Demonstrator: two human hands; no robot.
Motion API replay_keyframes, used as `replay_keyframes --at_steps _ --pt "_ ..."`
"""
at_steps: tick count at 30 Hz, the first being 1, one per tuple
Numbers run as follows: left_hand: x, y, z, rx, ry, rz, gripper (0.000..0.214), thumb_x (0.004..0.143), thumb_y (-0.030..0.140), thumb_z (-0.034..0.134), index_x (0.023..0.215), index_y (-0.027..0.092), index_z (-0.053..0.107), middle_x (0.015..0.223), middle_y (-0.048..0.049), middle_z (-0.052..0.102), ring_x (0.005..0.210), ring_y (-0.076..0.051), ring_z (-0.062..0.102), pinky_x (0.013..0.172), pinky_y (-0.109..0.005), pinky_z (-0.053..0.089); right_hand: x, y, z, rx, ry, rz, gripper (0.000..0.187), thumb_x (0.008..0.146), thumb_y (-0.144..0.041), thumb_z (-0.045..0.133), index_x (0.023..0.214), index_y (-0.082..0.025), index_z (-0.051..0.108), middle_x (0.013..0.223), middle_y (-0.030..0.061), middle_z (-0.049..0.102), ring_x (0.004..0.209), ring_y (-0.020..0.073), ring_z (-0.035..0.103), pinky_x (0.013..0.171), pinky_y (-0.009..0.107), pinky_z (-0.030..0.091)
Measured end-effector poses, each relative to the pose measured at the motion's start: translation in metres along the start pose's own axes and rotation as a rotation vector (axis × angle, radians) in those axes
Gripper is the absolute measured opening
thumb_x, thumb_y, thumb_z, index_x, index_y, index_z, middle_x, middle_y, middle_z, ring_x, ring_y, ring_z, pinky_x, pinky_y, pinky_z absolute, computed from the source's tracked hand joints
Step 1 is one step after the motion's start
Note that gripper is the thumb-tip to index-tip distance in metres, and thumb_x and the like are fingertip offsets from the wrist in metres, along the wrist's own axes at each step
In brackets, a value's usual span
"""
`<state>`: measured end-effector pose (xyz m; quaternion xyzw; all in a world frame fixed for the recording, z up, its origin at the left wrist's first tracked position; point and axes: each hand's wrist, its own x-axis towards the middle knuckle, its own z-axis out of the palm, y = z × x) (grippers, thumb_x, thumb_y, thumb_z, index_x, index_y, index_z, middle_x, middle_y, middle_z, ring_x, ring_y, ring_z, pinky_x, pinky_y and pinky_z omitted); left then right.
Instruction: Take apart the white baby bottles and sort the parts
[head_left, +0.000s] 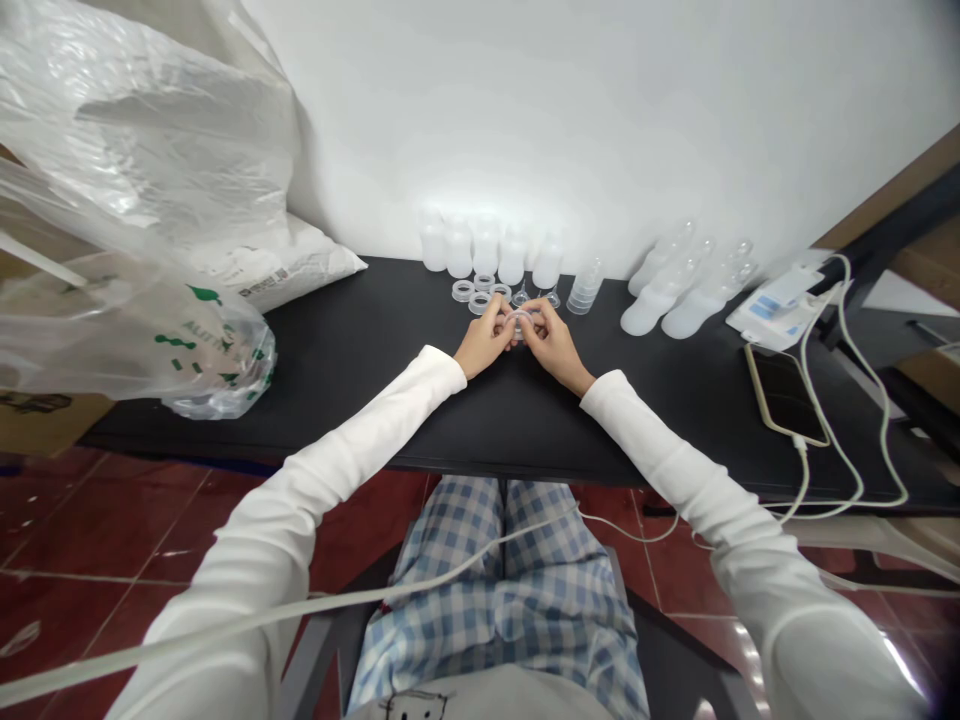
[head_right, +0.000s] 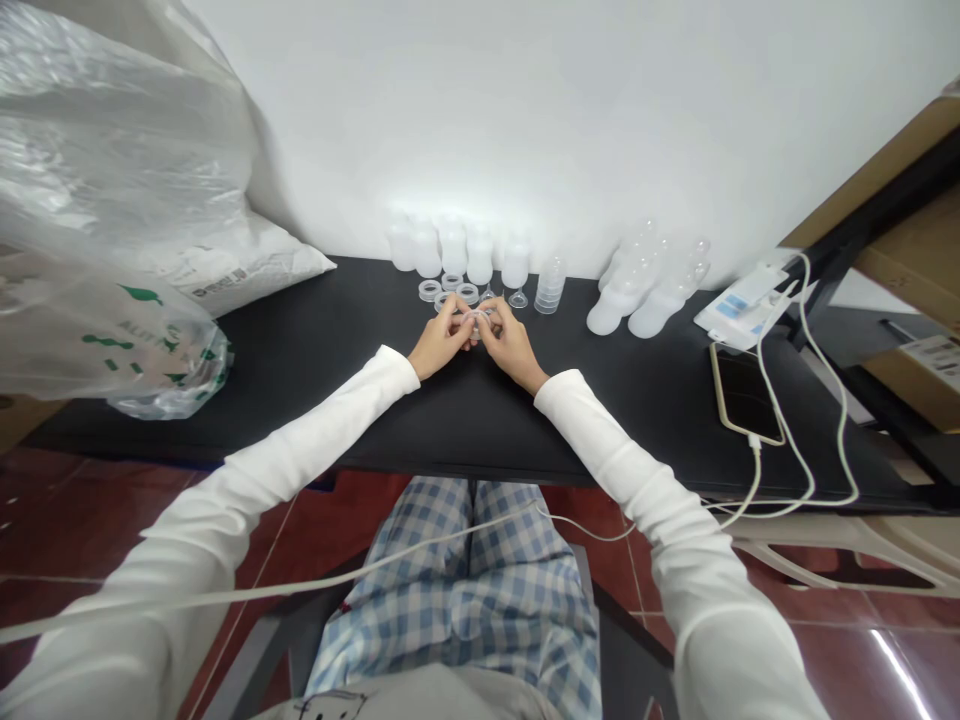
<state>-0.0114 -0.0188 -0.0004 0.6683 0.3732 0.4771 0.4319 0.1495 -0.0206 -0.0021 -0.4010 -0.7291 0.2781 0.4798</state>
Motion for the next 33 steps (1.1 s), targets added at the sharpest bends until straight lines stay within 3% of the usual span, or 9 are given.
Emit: replay_keyframes --at_steps 7,15,23,33 --pt "-0.002 0.004 0.001 0.094 0.035 -0.004 0.017 0.092 0.027 0.066 0.089 0.025 0.050 0.060 0.0058 0.061 0.059 -0.016 0.064 0.074 -0.029 0.051 -0.001 -0.005 0.002 -0.047 0.015 0.023 0.031 0.097 -0.057 0.054 0.093 -0.026 0.049 0.060 -0.0072 0.052 0.054 0.0136 0.050 0.060 0.029 0.041" --pt "0.002 -0.006 -0.001 0.005 -0.054 0.025 0.029 0.096 0.049 0.060 0.099 0.025 0.045 0.072 0.0026 0.066 0.061 -0.014 0.065 0.067 -0.029 0.052 -0.001 0.000 0.001 0.116 -0.004 0.066 0.044 0.093 -0.066 0.057 0.104 -0.023 0.055 0.071 -0.0034 0.062 0.059 0.0125 0.054 0.061 0.027 0.044" --pt "0.001 -0.007 -0.003 0.213 -0.013 0.163 0.027 0.100 0.046 0.054 0.092 0.024 0.040 0.067 0.0045 0.062 0.060 -0.014 0.065 0.063 -0.027 0.049 -0.002 -0.001 -0.002 -0.078 0.038 0.014 0.038 0.096 -0.060 0.059 0.095 -0.022 0.064 0.065 -0.0043 0.055 0.057 0.0110 0.043 0.058 0.027 0.035" --pt "0.002 -0.014 -0.004 0.102 -0.028 0.111 0.031 0.095 0.042 0.063 0.099 0.024 0.038 0.075 0.0034 0.065 0.064 -0.014 0.066 0.066 -0.028 0.052 0.000 0.007 -0.002 0.056 -0.061 -0.019 0.045 0.095 -0.067 0.057 0.107 -0.023 0.060 0.091 0.0027 0.069 0.071 0.0155 0.059 0.068 0.031 0.050"
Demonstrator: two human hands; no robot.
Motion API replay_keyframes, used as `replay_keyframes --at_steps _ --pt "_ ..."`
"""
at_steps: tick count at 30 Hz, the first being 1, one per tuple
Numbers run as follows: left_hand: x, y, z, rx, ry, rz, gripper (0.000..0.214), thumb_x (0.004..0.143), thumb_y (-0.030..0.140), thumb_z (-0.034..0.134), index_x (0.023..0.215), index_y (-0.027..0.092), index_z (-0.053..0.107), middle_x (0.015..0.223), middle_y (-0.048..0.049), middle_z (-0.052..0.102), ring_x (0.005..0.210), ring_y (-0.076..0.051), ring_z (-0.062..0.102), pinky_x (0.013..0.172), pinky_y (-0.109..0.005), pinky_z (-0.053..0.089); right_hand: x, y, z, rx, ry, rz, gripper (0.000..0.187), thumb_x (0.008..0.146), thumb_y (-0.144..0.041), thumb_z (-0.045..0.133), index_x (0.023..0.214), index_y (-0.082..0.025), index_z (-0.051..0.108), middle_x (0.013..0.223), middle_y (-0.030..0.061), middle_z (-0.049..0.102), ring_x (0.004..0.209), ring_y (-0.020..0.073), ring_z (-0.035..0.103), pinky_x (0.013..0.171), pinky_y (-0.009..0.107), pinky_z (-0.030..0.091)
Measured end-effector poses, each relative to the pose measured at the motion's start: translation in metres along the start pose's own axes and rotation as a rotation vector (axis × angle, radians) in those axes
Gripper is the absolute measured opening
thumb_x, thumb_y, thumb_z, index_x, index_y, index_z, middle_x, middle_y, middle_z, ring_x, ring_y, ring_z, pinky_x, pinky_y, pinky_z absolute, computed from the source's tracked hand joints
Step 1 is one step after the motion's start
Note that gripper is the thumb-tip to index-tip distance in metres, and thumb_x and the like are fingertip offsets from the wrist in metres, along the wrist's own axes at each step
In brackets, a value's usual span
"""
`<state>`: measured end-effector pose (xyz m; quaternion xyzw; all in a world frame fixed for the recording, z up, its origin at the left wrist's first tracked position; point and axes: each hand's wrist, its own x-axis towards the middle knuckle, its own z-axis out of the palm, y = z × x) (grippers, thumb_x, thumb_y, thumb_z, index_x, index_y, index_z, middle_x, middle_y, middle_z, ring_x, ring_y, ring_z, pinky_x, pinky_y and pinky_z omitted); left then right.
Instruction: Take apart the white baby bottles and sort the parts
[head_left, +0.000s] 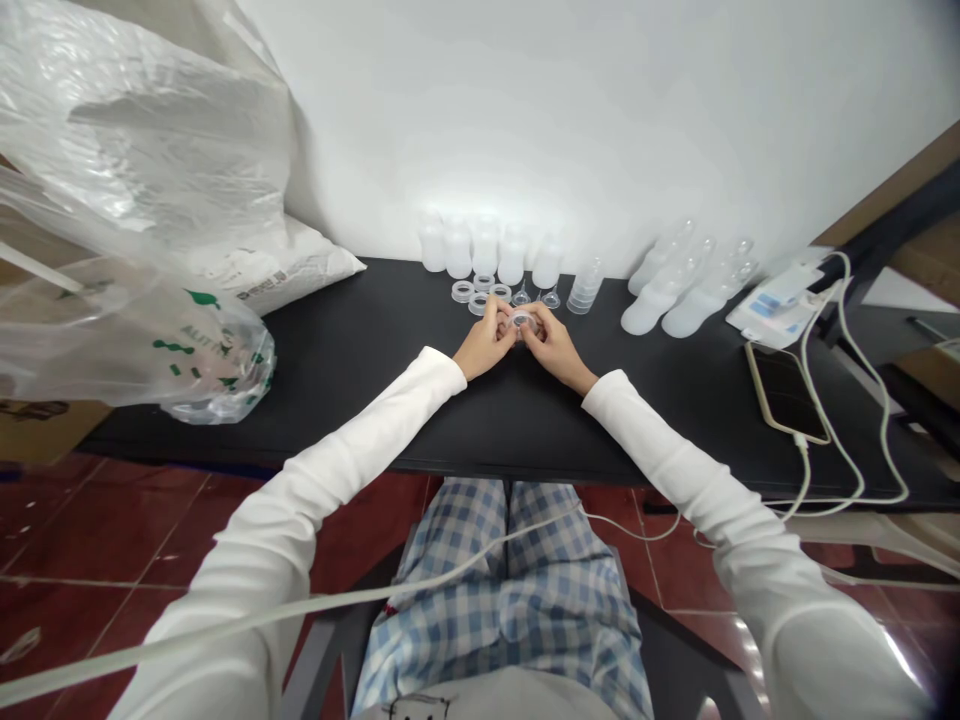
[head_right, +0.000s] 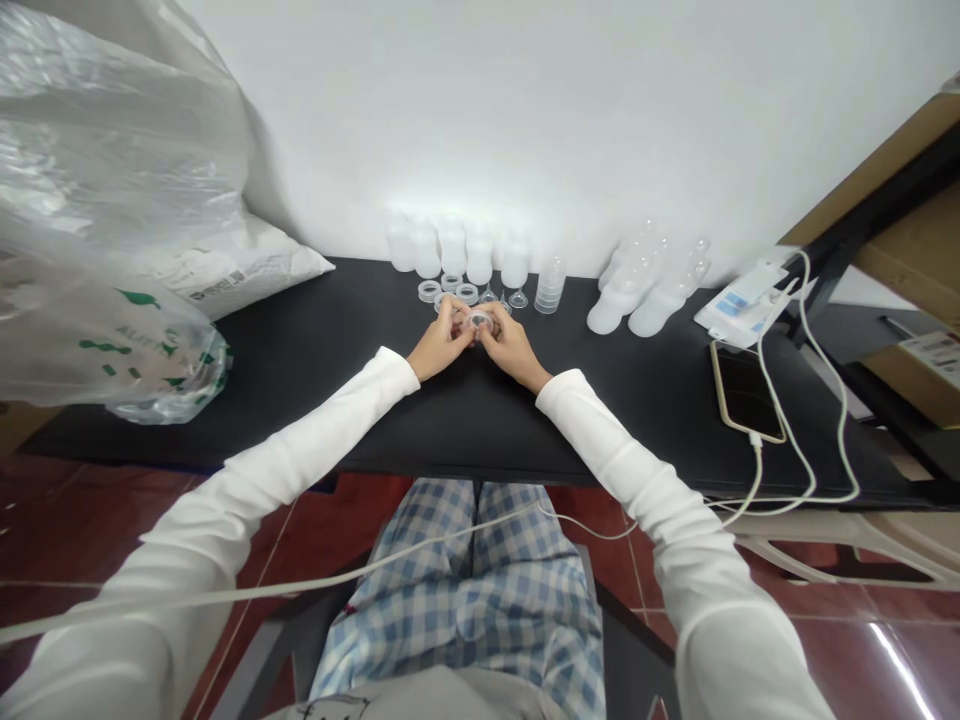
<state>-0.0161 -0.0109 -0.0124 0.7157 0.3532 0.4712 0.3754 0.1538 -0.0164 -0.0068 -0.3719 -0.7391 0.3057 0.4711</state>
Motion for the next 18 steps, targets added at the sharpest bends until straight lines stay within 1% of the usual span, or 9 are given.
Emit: replay_keyframes --at_steps 3,8,10,12,14,15,16,18 --pt "0.000 -0.001 0.000 0.033 0.013 -0.003 0.032 0.092 0.040 0.067 0.096 0.025 0.038 0.071 0.0050 0.064 0.062 -0.013 0.064 0.065 -0.028 0.050 0.000 0.001 0.001 0.037 0.000 0.008 0.048 0.093 -0.071 0.058 0.102 -0.024 0.060 0.086 0.0023 0.069 0.071 0.0165 0.061 0.067 0.031 0.051" --pt "0.000 0.001 0.002 -0.013 -0.010 -0.042 0.029 0.092 0.037 0.065 0.094 0.025 0.038 0.068 0.0064 0.064 0.059 -0.012 0.063 0.063 -0.028 0.050 0.000 0.002 0.002 0.099 -0.001 0.063 0.053 0.087 -0.077 0.060 0.096 -0.025 0.060 0.079 -0.0002 0.066 0.066 0.0149 0.060 0.063 0.031 0.049" --pt "0.000 -0.002 0.003 -0.057 -0.021 -0.060 0.031 0.092 0.039 0.065 0.095 0.024 0.038 0.069 0.0060 0.064 0.058 -0.012 0.062 0.062 -0.027 0.050 0.001 0.001 0.001 0.147 -0.024 0.098 0.053 0.086 -0.076 0.063 0.100 -0.025 0.059 0.079 -0.0011 0.065 0.067 0.0141 0.059 0.063 0.030 0.050" --pt "0.002 -0.006 0.003 -0.122 -0.015 -0.067 0.034 0.092 0.043 0.066 0.098 0.025 0.037 0.072 0.0050 0.065 0.059 -0.012 0.063 0.061 -0.027 0.051 0.001 0.002 -0.001 0.223 -0.038 0.136 0.056 0.083 -0.074 0.069 0.111 -0.027 0.055 0.078 -0.0037 0.061 0.065 0.0128 0.058 0.062 0.028 0.049" --pt "0.004 -0.010 0.002 -0.181 0.010 -0.054 0.037 0.092 0.045 0.066 0.100 0.025 0.035 0.077 0.0035 0.067 0.062 -0.012 0.066 0.062 -0.028 0.052 0.003 0.005 -0.003 0.316 -0.014 0.175 0.064 0.081 -0.074 0.072 0.122 -0.030 0.048 0.076 -0.0063 0.057 0.061 0.0115 0.055 0.058 0.026 0.047" --pt "0.005 -0.012 0.001 -0.197 0.024 -0.039 0.038 0.092 0.044 0.067 0.100 0.025 0.035 0.080 0.0028 0.067 0.065 -0.013 0.067 0.064 -0.028 0.053 0.004 0.006 -0.004 0.364 0.003 0.201 0.067 0.080 -0.077 0.070 0.123 -0.030 0.047 0.076 -0.0067 0.056 0.059 0.0111 0.053 0.056 0.026 0.046" --pt "0.005 -0.014 0.000 -0.199 0.035 -0.017 0.037 0.092 0.042 0.067 0.100 0.025 0.035 0.082 0.0022 0.067 0.068 -0.013 0.068 0.065 -0.029 0.054 0.005 0.007 -0.006 0.402 0.014 0.230 0.068 0.080 -0.080 0.066 0.122 -0.030 0.048 0.075 -0.0066 0.055 0.058 0.0108 0.052 0.054 0.025 0.045" --pt "0.006 -0.015 -0.002 -0.161 0.044 0.046 0.033 0.091 0.036 0.068 0.098 0.024 0.038 0.088 0.0005 0.066 0.074 -0.013 0.068 0.069 -0.029 0.054 0.006 0.007 -0.007 0.415 0.002 0.270 0.066 0.080 -0.083 0.063 0.114 -0.027 0.055 0.074 -0.0051 0.054 0.058 0.0103 0.050 0.052 0.024 0.044"
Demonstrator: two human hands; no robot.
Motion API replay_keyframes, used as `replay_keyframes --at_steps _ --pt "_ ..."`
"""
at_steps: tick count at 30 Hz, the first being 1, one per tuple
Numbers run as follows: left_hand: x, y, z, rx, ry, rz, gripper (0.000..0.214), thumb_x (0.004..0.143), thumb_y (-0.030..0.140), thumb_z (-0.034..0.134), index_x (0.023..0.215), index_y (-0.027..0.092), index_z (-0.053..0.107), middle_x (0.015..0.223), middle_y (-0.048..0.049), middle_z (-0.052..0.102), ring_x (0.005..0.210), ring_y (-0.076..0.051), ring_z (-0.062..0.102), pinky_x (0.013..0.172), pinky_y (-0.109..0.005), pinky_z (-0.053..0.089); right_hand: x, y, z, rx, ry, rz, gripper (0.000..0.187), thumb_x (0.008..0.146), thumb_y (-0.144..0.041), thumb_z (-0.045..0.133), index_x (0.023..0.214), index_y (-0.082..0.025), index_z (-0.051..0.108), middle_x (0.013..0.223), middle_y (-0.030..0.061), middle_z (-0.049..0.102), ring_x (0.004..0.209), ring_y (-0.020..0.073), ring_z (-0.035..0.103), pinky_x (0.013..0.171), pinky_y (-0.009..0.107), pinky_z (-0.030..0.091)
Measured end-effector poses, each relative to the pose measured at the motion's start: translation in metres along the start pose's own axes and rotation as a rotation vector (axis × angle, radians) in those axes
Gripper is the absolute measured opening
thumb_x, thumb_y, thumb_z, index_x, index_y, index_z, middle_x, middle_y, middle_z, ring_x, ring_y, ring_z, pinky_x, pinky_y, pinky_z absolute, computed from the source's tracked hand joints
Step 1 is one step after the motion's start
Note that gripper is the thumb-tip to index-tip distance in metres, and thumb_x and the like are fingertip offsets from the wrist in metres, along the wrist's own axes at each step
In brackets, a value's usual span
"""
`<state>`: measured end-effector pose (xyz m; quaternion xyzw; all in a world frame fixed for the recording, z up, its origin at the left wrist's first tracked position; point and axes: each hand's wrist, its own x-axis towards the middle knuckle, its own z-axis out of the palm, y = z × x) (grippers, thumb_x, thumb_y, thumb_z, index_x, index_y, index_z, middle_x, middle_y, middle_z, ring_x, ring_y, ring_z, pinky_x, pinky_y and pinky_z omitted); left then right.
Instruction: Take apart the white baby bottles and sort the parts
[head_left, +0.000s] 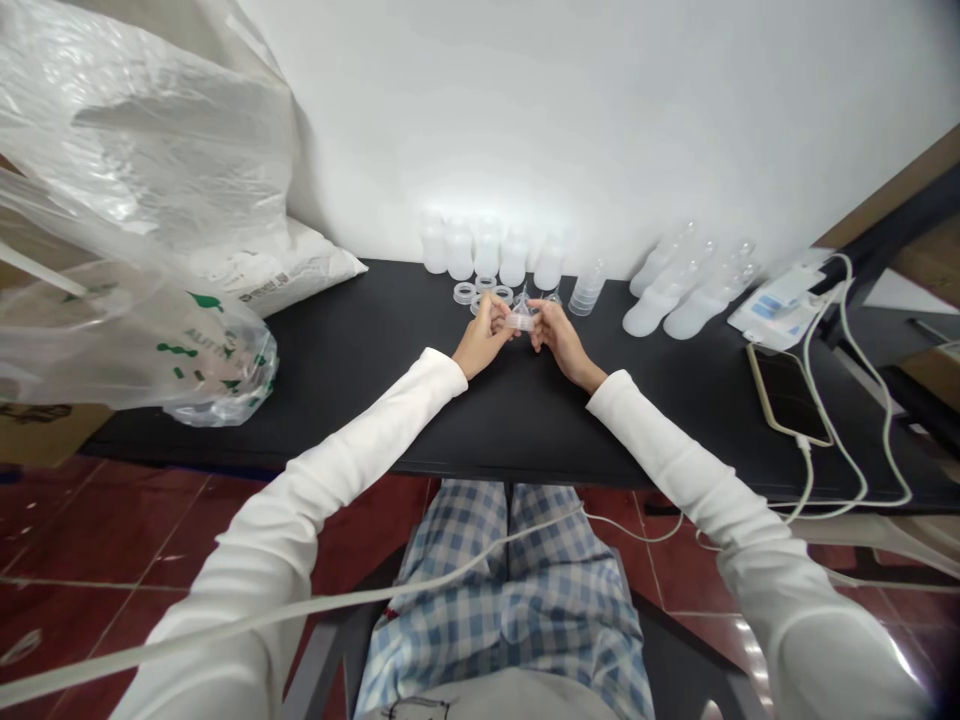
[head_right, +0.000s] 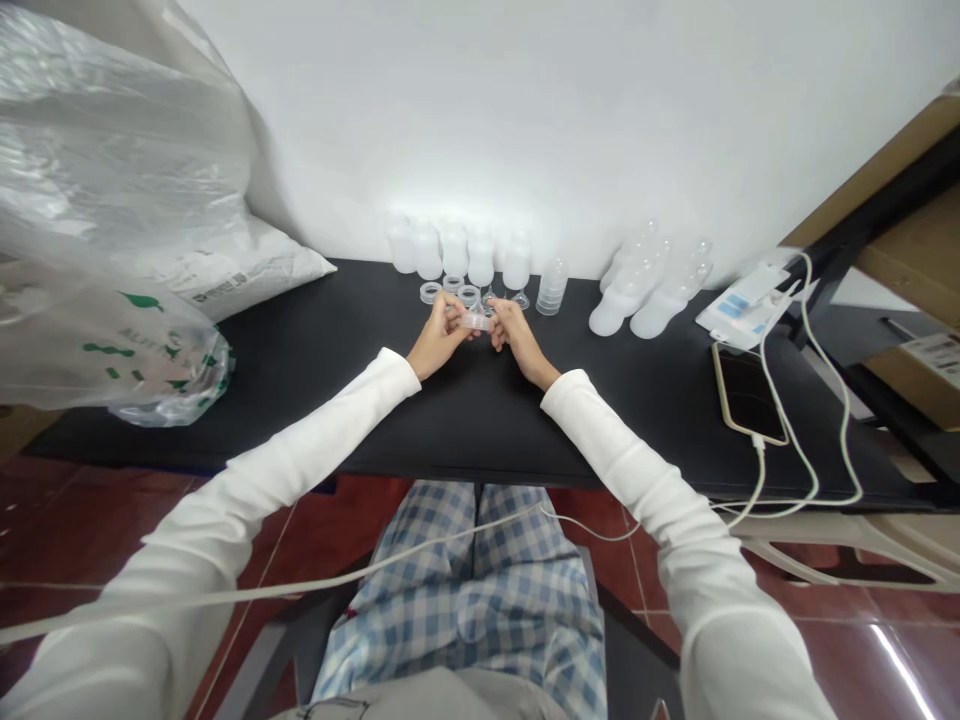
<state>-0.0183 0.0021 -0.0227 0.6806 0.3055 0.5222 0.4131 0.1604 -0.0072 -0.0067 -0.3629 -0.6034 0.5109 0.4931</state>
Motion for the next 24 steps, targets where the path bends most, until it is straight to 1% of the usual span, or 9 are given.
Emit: replay_keyframes --at_steps 4,8,10,12,15,17,19,21,24 --pt "0.000 -0.003 -0.001 0.123 -0.013 0.105 0.026 0.089 0.029 0.067 0.100 0.022 0.044 0.106 -0.0034 0.061 0.080 -0.011 0.066 0.075 -0.029 0.055 -0.002 -0.005 0.002 -0.130 -0.022 -0.054 0.055 0.077 -0.071 0.077 0.103 -0.024 0.067 0.077 -0.0033 0.052 0.064 0.0096 0.047 0.051 0.022 0.042" --pt "0.003 -0.010 -0.008 0.215 0.051 0.128 0.033 0.084 0.014 0.061 0.111 0.023 0.042 0.117 -0.0075 0.056 0.094 -0.016 0.068 0.083 -0.035 0.057 -0.004 -0.006 0.004 -0.138 0.088 -0.093 0.053 0.075 -0.071 0.078 0.092 -0.023 0.063 0.081 -0.0025 0.054 0.065 0.0089 0.047 0.050 0.022 0.045" --pt "0.009 -0.012 -0.021 0.342 0.193 0.154 0.039 0.079 0.006 0.057 0.111 0.022 0.043 0.118 -0.0095 0.055 0.107 -0.021 0.065 0.093 -0.041 0.056 -0.003 -0.003 0.003 -0.097 0.159 -0.093 0.056 0.072 -0.073 0.079 0.087 -0.024 0.057 0.083 -0.0024 0.055 0.065 0.0087 0.048 0.050 0.021 0.046" --pt "0.017 -0.014 -0.038 0.458 0.391 0.138 0.043 0.075 0.003 0.057 0.112 0.020 0.044 0.121 -0.0122 0.052 0.119 -0.026 0.059 0.108 -0.049 0.049 -0.002 0.000 0.003 -0.060 0.205 -0.089 0.058 0.070 -0.074 0.079 0.085 -0.024 0.053 0.083 -0.0027 0.055 0.066 0.0085 0.050 0.050 0.020 0.047" --pt "0.036 -0.020 -0.065 0.474 0.680 -0.020 0.051 0.073 0.004 0.060 0.118 0.018 0.040 0.137 -0.0194 0.042 0.138 -0.032 0.046 0.122 -0.054 0.036 -0.002 0.002 0.003 -0.052 0.226 -0.084 0.058 0.072 -0.073 0.079 0.086 -0.024 0.050 0.081 -0.0037 0.052 0.065 0.0083 0.050 0.049 0.020 0.047" --pt "0.051 -0.027 -0.079 0.430 0.811 -0.126 0.060 0.072 0.006 0.063 0.124 0.019 0.036 0.146 -0.0221 0.035 0.149 -0.035 0.034 0.126 -0.057 0.029 -0.002 0.004 0.002 -0.059 0.249 -0.091 0.059 0.072 -0.074 0.078 0.086 -0.025 0.048 0.081 -0.0043 0.050 0.064 0.0082 0.049 0.048 0.020 0.047" --pt "0.066 -0.035 -0.090 0.394 0.836 -0.173 0.068 0.070 0.006 0.067 0.127 0.021 0.033 0.150 -0.0226 0.035 0.152 -0.036 0.029 0.126 -0.059 0.026 -0.002 0.004 0.001 -0.063 0.273 -0.099 0.060 0.072 -0.075 0.077 0.086 -0.025 0.046 0.083 -0.0043 0.049 0.064 0.0077 0.049 0.047 0.019 0.047" --pt "0.080 -0.042 -0.097 0.396 0.802 -0.218 0.071 0.069 0.002 0.069 0.126 0.022 0.034 0.152 -0.0218 0.038 0.151 -0.035 0.032 0.126 -0.057 0.023 -0.002 0.004 0.001 -0.068 0.278 -0.103 0.060 0.073 -0.076 0.076 0.086 -0.025 0.046 0.085 -0.0039 0.050 0.064 0.0074 0.049 0.047 0.019 0.046" --pt "0.094 -0.048 -0.103 0.391 0.731 -0.318 0.066 0.072 0.001 0.073 0.122 0.019 0.035 0.141 -0.0184 0.050 0.143 -0.031 0.040 0.123 -0.057 0.019 -0.002 0.003 0.000 -0.089 0.253 -0.108 0.057 0.077 -0.076 0.071 0.088 -0.025 0.048 0.086 -0.0029 0.054 0.066 0.0082 0.050 0.050 0.020 0.047"
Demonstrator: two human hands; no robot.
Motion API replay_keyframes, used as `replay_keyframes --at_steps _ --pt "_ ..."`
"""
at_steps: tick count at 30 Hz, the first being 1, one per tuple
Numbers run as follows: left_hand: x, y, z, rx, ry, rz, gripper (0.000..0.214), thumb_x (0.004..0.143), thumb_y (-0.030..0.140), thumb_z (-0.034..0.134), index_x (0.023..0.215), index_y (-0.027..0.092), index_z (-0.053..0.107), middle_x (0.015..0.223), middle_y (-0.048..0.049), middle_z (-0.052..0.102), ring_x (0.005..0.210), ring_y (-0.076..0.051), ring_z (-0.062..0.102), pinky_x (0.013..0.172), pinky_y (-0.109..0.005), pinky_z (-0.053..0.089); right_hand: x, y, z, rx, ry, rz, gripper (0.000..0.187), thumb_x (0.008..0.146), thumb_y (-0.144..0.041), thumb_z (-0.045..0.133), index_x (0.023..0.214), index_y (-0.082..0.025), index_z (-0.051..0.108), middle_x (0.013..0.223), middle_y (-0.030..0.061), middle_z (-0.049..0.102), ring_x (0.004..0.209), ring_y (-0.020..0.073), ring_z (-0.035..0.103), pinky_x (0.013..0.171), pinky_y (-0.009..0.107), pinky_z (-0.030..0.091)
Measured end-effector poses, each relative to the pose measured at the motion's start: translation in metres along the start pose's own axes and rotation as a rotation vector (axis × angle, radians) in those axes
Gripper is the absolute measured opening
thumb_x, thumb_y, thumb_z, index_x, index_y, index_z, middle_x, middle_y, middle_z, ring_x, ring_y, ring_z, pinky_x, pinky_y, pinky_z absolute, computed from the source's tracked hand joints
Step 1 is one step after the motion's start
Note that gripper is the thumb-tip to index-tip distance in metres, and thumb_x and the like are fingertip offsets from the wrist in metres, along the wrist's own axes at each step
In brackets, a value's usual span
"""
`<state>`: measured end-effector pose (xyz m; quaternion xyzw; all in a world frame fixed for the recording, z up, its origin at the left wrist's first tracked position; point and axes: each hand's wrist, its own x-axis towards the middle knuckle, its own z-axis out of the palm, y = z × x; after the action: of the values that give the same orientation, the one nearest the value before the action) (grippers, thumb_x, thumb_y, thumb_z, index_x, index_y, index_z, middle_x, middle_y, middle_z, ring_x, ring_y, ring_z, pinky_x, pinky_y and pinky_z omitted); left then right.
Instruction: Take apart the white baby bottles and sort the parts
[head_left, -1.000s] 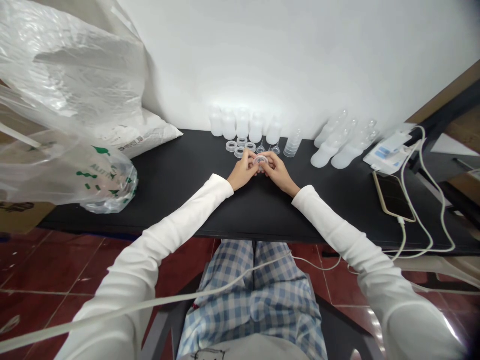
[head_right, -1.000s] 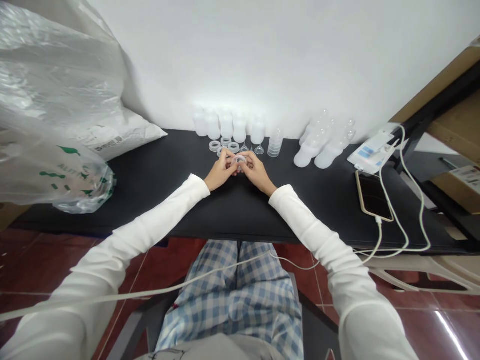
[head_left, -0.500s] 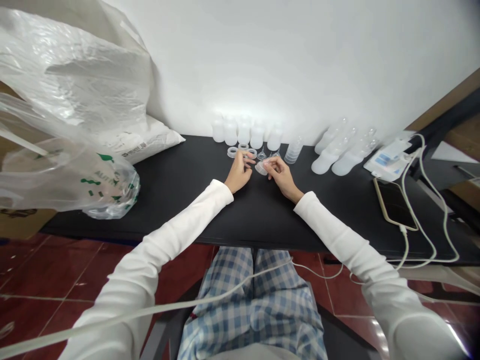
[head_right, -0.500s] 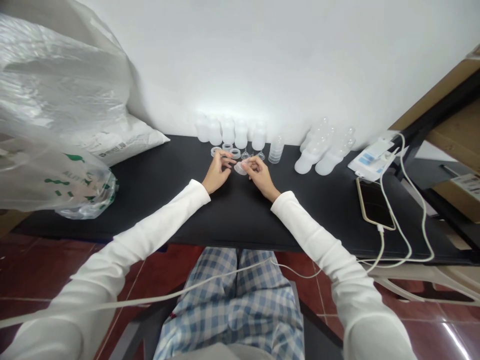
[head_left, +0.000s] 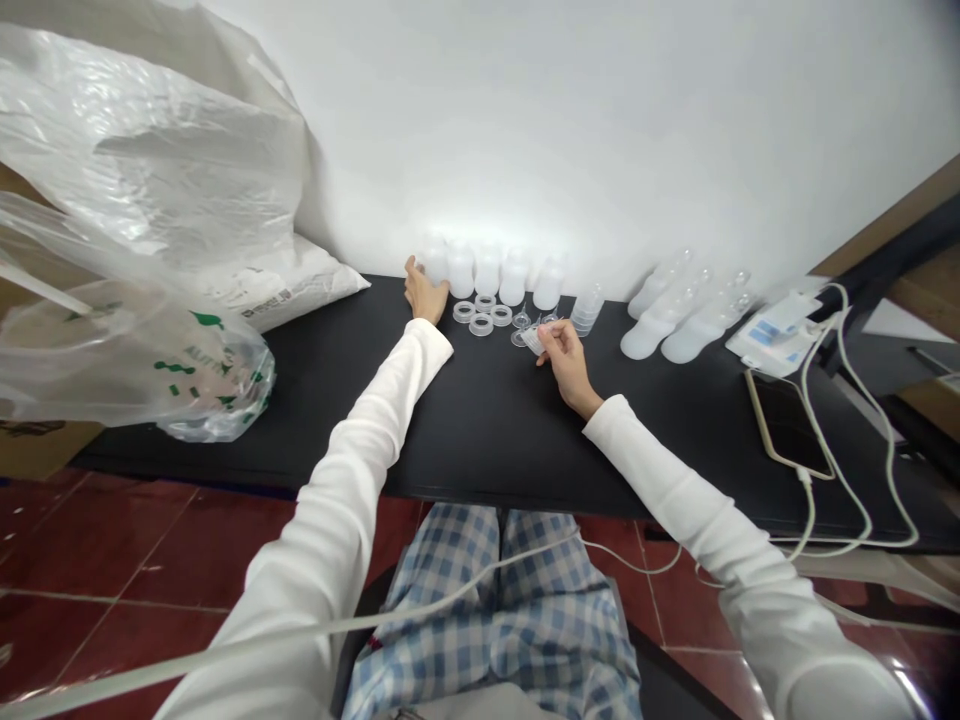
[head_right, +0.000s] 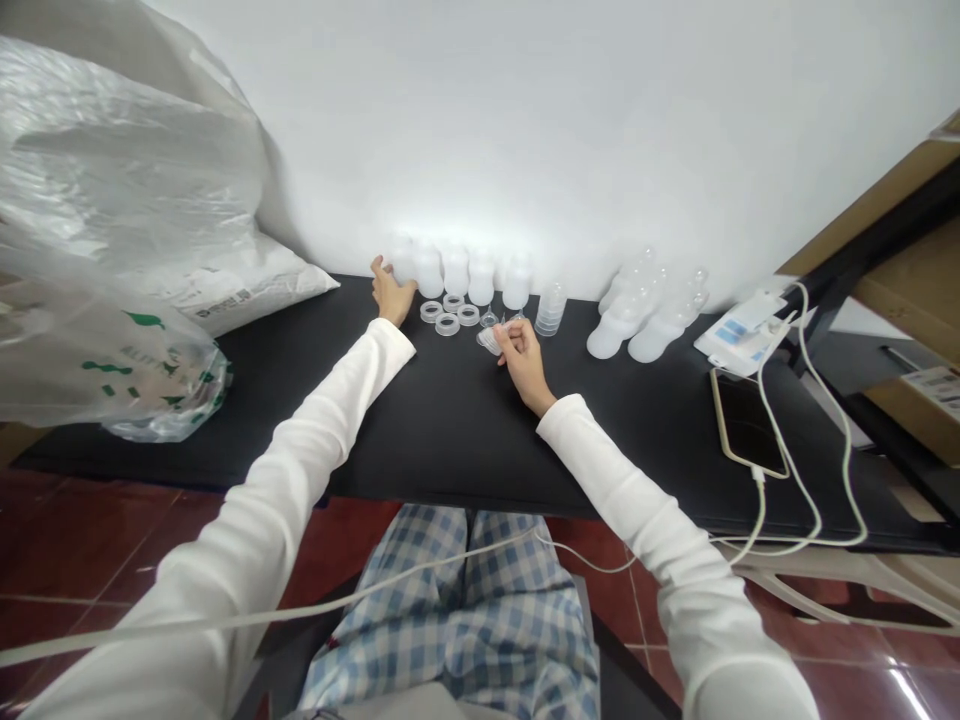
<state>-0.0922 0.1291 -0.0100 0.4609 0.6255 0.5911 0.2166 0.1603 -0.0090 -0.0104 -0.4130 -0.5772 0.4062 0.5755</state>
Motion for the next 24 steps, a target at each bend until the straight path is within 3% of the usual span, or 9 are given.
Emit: replay_keyframes --at_steps 4,8,10,12,15,16,18,21,24 --pt "0.003 0.004 -0.002 -0.040 -0.002 -0.036 0.060 0.071 0.004 0.081 0.107 0.021 0.036 0.117 -0.0067 0.052 0.129 -0.024 0.043 0.121 -0.054 0.017 -0.001 -0.001 0.001 -0.011 -0.001 -0.020 0.054 0.079 -0.074 0.071 0.090 -0.024 0.053 0.090 -0.0011 0.058 0.071 0.0094 0.052 0.053 0.020 0.048" --pt "-0.011 0.010 -0.012 -0.112 0.132 -0.058 0.054 0.081 0.002 0.073 0.107 0.023 0.030 0.120 -0.0070 0.038 0.121 -0.018 0.040 0.121 -0.048 0.023 0.002 0.000 -0.002 -0.018 0.004 -0.056 0.053 0.079 -0.073 0.072 0.091 -0.024 0.055 0.104 0.0018 0.065 0.075 0.0102 0.056 0.058 0.022 0.051" --pt "-0.025 0.011 -0.020 -0.108 0.150 0.003 0.051 0.082 0.002 0.069 0.110 0.023 0.031 0.125 -0.0090 0.036 0.122 -0.019 0.041 0.122 -0.046 0.025 0.005 0.002 -0.006 -0.015 0.006 -0.061 0.054 0.078 -0.073 0.073 0.095 -0.025 0.058 0.113 0.0034 0.066 0.080 0.0118 0.060 0.065 0.025 0.056" --pt "-0.043 0.012 -0.030 -0.065 0.056 0.186 0.054 0.075 0.002 0.071 0.112 0.023 0.037 0.127 -0.0099 0.040 0.126 -0.023 0.045 0.122 -0.045 0.031 0.008 0.004 -0.011 0.021 0.031 -0.053 0.055 0.075 -0.073 0.076 0.100 -0.026 0.062 0.114 0.0039 0.067 0.087 0.0140 0.064 0.074 0.029 0.060" --pt "-0.071 0.012 -0.042 0.041 -0.345 0.532 0.061 0.065 0.008 0.075 0.116 0.022 0.044 0.122 -0.0095 0.051 0.125 -0.029 0.054 0.116 -0.048 0.040 0.012 0.007 -0.020 0.117 0.066 -0.022 0.056 0.074 -0.070 0.079 0.106 -0.027 0.063 0.110 0.0031 0.068 0.095 0.0167 0.067 0.085 0.035 0.064" --pt "-0.079 0.012 -0.045 0.054 -0.473 0.610 0.062 0.065 0.011 0.074 0.118 0.022 0.045 0.122 -0.0097 0.053 0.123 -0.029 0.057 0.114 -0.048 0.043 0.013 0.007 -0.023 0.142 0.056 -0.009 0.055 0.075 -0.069 0.079 0.107 -0.027 0.063 0.109 0.0030 0.068 0.096 0.0172 0.068 0.089 0.036 0.064" --pt "-0.092 0.013 -0.047 0.051 -0.619 0.673 0.064 0.067 0.017 0.072 0.123 0.022 0.042 0.122 -0.0100 0.056 0.117 -0.027 0.062 0.106 -0.045 0.049 0.014 0.006 -0.027 0.157 0.007 0.007 0.053 0.077 -0.068 0.078 0.107 -0.027 0.063 0.110 0.0032 0.070 0.098 0.0180 0.070 0.093 0.039 0.063" --pt "-0.102 0.017 -0.044 0.011 -0.655 0.650 0.063 0.070 0.024 0.070 0.125 0.023 0.038 0.123 -0.0101 0.057 0.108 -0.025 0.065 0.098 -0.041 0.053 0.014 0.004 -0.030 0.089 -0.060 -0.028 0.051 0.078 -0.069 0.077 0.105 -0.027 0.064 0.108 0.0034 0.071 0.098 0.0187 0.070 0.093 0.039 0.063" --pt "-0.106 0.018 -0.038 -0.042 -0.626 0.602 0.060 0.071 0.028 0.072 0.122 0.024 0.039 0.124 -0.0099 0.056 0.110 -0.025 0.064 0.098 -0.042 0.053 0.015 0.000 -0.031 0.005 -0.046 -0.099 0.050 0.081 -0.070 0.074 0.105 -0.027 0.065 0.109 0.0034 0.071 0.094 0.0177 0.068 0.084 0.035 0.063"
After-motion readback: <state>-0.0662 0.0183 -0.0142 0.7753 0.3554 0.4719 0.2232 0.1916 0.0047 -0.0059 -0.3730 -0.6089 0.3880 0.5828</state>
